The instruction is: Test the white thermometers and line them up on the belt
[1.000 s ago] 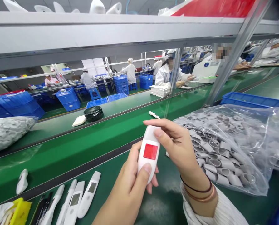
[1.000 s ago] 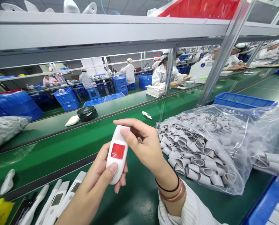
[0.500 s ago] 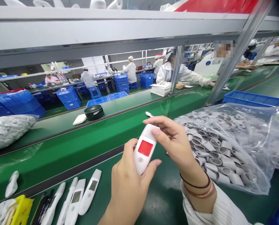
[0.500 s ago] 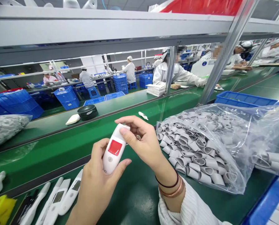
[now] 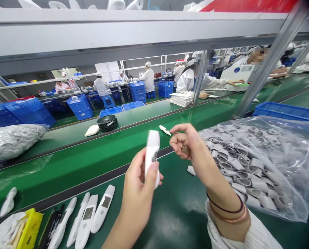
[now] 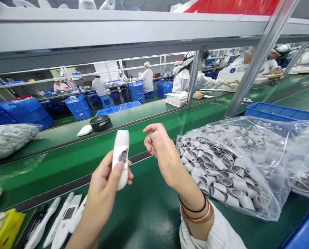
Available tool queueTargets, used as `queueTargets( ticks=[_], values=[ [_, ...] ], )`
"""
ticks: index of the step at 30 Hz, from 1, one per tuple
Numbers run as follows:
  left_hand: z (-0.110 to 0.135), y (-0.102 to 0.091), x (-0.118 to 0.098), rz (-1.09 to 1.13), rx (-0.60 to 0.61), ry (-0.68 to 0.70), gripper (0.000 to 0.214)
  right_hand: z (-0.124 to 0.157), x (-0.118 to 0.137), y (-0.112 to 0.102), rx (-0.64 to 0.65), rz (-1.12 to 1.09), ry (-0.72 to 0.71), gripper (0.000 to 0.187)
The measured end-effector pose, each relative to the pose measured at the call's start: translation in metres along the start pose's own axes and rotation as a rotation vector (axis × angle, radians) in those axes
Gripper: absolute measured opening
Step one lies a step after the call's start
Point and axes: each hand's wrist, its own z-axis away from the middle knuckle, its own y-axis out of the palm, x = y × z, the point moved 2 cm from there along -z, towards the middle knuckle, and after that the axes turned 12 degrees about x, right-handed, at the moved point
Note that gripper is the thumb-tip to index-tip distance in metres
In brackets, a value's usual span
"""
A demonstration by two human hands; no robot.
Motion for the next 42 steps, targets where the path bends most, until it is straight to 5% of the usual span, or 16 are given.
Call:
queueTargets(
  ticks=[3, 6, 10, 15, 17, 22, 29, 37, 42],
  values=[
    [-0.005, -0.005, -0.002, 0.417, 0.084, -0.014, 0.022, 0.002, 0.008, 0.006, 0.063, 0.236, -0.025, 0.035],
    [-0.005, -0.007, -0.006, 0.501, 0.065, 0.016, 0.020, 0.003, 0.014, 0.015, 0.125, 0.346, -0.135, 0.033],
    [-0.001, -0.004, -0.006, 0.407, 0.044, 0.004, 0.023, 0.004, 0.015, 0.024, 0.108, 0.685, -0.264, 0.031],
    [0.000, -0.006, -0.005, -0.001, -0.109, 0.066, 0.028, 0.006, 0.015, 0.028, 0.034, 1.029, -0.348, 0.034],
    [-0.002, -0.011, -0.004, -0.007, -0.094, 0.048, 0.031, 0.006, 0.014, 0.028, 0.087, 0.962, -0.291, 0.034],
    [-0.006, -0.020, -0.004, 0.476, 0.250, -0.097, 0.040, 0.001, 0.008, 0.028, 0.247, 0.434, -0.174, 0.029],
    [-0.004, -0.017, -0.007, 0.422, 0.056, -0.049, 0.049, -0.001, 0.009, 0.026, 0.219, 0.735, -0.329, 0.033],
    [0.000, -0.011, -0.004, -0.155, -0.150, 0.035, 0.045, 0.003, 0.006, 0.032, 0.078, 0.997, -0.292, 0.036],
    [-0.009, -0.021, 0.000, 0.276, 0.131, -0.084, 0.048, -0.004, 0.001, 0.031, 0.302, 0.603, -0.197, 0.033]
  ],
)
